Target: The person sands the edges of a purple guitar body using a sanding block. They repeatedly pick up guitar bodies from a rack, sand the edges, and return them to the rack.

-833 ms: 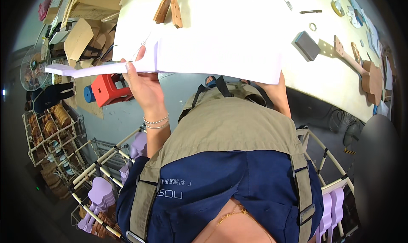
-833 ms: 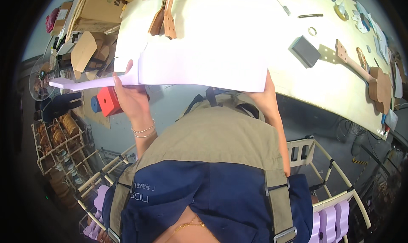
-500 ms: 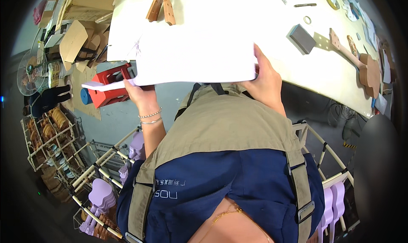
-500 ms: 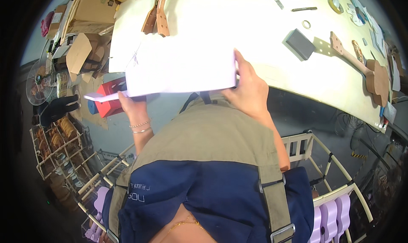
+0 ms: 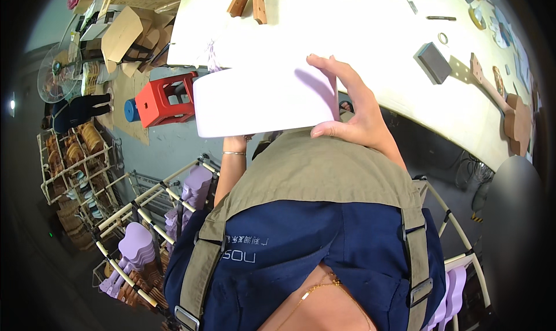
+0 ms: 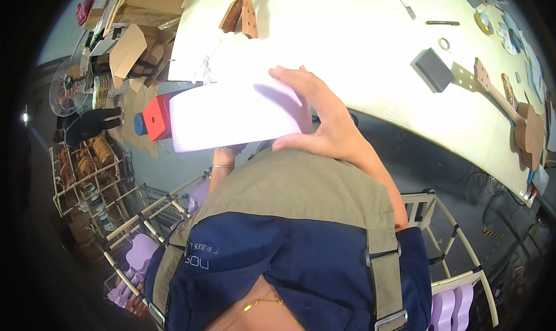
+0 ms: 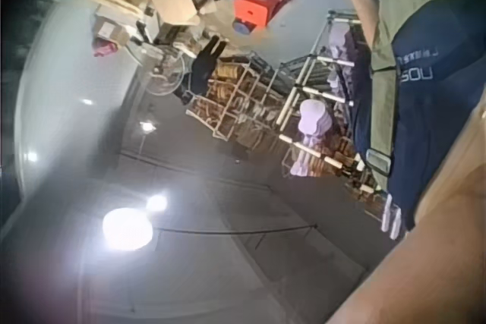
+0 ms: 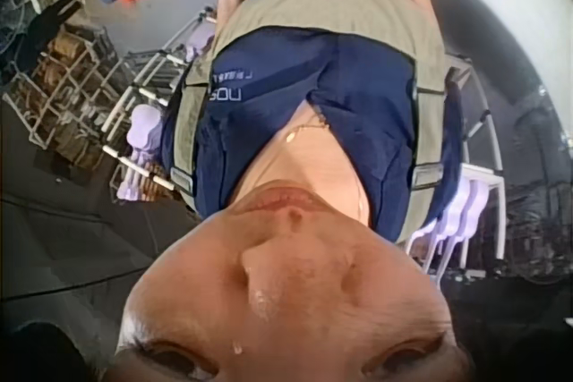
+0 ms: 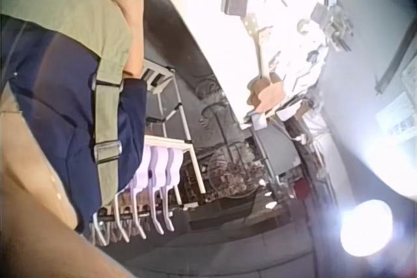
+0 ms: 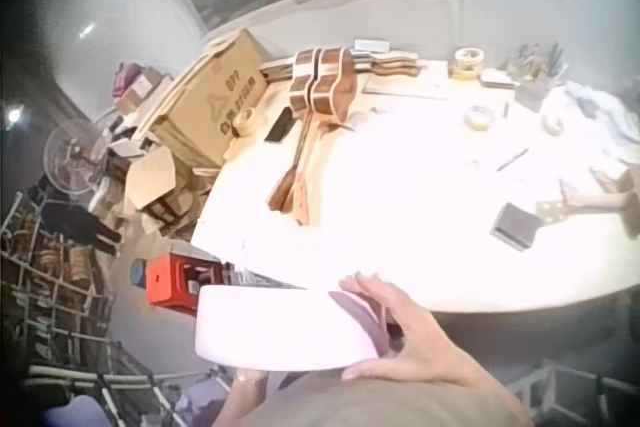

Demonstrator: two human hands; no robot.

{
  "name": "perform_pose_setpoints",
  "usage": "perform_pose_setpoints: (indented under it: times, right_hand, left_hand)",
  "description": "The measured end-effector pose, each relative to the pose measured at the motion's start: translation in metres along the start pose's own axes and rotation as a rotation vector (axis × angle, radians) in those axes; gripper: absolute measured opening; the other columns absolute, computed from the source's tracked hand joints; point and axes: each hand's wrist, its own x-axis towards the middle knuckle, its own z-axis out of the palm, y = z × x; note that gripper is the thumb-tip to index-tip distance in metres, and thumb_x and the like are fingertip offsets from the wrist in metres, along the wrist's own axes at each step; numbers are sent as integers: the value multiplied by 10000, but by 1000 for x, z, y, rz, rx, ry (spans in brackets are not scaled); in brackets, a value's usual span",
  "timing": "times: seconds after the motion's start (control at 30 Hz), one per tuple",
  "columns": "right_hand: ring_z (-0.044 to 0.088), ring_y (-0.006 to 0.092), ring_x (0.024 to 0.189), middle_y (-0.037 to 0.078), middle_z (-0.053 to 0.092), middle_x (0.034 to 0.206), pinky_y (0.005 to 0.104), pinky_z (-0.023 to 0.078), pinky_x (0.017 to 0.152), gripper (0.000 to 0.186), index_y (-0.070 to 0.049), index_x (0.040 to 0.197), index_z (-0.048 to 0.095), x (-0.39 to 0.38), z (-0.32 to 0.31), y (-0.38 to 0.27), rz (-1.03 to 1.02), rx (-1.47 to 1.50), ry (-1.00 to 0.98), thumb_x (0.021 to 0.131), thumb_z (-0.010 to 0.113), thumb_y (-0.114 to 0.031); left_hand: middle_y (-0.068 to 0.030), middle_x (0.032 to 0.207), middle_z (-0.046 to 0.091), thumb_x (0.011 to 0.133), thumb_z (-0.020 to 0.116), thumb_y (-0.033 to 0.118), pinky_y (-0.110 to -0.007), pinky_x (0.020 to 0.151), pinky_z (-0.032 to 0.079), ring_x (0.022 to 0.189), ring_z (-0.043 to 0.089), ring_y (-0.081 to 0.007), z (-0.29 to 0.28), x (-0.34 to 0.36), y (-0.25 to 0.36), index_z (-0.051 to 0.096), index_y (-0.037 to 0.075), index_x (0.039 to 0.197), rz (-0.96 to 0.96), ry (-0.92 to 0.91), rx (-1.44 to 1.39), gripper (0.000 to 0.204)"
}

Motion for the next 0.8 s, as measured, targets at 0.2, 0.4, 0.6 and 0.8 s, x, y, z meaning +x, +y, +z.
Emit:
perform_pose_setpoints:
  times: [0.2, 0.4, 0.6, 0.8]
  right_hand:
    - [309, 328, 1323, 117, 408, 1390, 463, 229, 1081, 444, -153, 1159, 636, -15, -14, 24, -42, -233, 45, 728, 710, -228]
    - [250, 336, 1347, 129, 376, 1410, 452, 222, 1079, 514, -154, 1298, 516, -47, -20, 60, 153, -112, 162, 882, 506, -455]
    - [249, 307, 1351, 141, 346, 1426, 445, 198, 1086, 611, -134, 1331, 469, -63, -22, 75, 233, -3, 223, 894, 422, -558]
    - [172, 336, 1371, 166, 286, 1451, 469, 142, 1097, 757, -92, 1363, 412, -64, -29, 83, 185, 80, 328, 876, 296, -660]
  left_hand:
    - [-153, 1129, 594, 911, 401, 288, -438, 892, 491, 1037, 582, -302, 0, -1, 20, 531, -9, 1158, 84, 102, 16, 407]
    - [-144, 1105, 593, 911, 347, 263, -442, 875, 494, 1018, 586, -304, 23, -9, 42, 530, -7, 1128, 273, 378, 126, 392]
    - [-140, 1137, 570, 934, 312, 315, -439, 899, 473, 1073, 552, -288, 65, -19, 44, 507, 13, 1146, 436, 498, 291, 417]
    - [-108, 1215, 524, 957, 421, 323, -411, 972, 420, 1124, 510, -260, 103, -26, 42, 434, 43, 1260, 367, 372, 357, 413]
